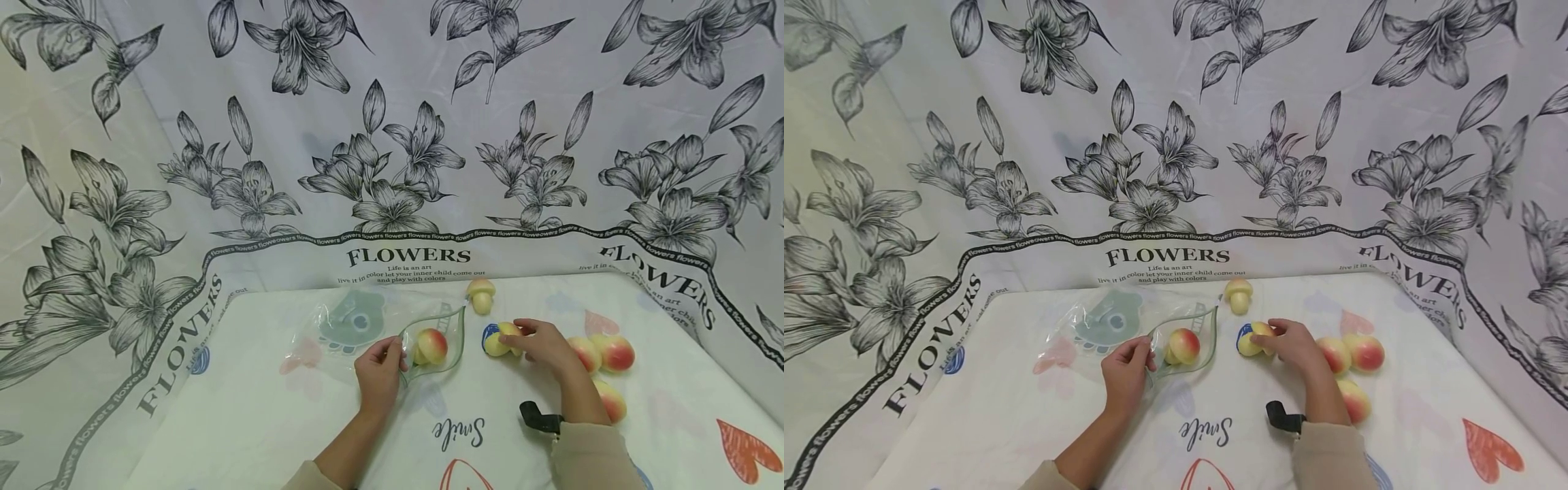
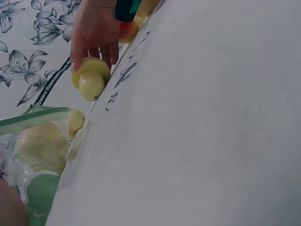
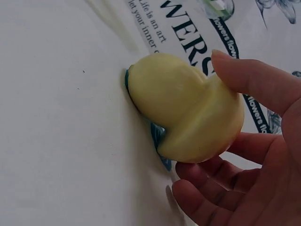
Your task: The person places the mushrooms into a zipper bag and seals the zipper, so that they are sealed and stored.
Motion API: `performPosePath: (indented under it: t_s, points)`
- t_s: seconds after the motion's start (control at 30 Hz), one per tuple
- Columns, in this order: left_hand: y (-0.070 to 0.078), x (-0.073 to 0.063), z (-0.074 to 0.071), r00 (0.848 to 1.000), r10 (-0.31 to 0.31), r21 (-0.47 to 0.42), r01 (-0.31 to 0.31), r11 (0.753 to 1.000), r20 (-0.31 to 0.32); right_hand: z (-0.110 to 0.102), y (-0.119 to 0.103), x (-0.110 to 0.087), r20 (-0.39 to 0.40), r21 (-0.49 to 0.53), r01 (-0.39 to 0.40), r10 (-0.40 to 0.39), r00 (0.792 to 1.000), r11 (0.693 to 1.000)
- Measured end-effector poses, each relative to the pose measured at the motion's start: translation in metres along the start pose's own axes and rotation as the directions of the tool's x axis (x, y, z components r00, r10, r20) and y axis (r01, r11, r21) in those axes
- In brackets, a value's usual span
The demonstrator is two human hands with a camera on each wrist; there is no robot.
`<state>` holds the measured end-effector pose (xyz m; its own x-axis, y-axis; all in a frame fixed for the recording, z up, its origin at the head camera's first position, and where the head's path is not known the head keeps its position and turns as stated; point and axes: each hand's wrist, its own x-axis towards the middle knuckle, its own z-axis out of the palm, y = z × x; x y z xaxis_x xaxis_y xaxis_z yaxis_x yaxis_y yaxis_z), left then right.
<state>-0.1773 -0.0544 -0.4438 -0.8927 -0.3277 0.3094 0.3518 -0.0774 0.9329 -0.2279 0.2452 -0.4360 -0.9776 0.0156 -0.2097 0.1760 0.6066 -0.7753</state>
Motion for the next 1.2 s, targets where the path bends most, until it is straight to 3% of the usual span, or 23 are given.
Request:
performPosePath:
  t_s: [0.17,0.37,0.73,0.97,1.2]
  points:
    - [0.0,0.0,0.0,1.0,-0.009,0.003,0.009,1.0,-0.005,0.004,0.002,0.001,0.027,0.044,-0.028,0.026,0.999,0.999]
    - [-0.001,0.0,0.0,1.0,-0.003,0.006,0.003,1.0,-0.004,0.006,0.004,0.002,0.031,0.065,0.001,-0.003,1.0,0.998]
    - [0.002,0.0,0.0,1.0,-0.014,-0.002,0.014,1.0,0.001,0.002,0.004,0.003,0.027,0.072,0.137,-0.139,0.99,0.988]
    - [0.001,-0.001,0.0,1.0,-0.011,-0.001,0.011,1.0,0.007,-0.002,-0.007,-0.004,0.009,0.105,0.172,-0.174,0.985,0.979]
    - [-0.005,0.001,-0.001,1.0,-0.017,0.011,0.017,1.0,0.003,0.0,-0.026,-0.015,0.086,0.181,0.259,-0.278,0.957,0.949]
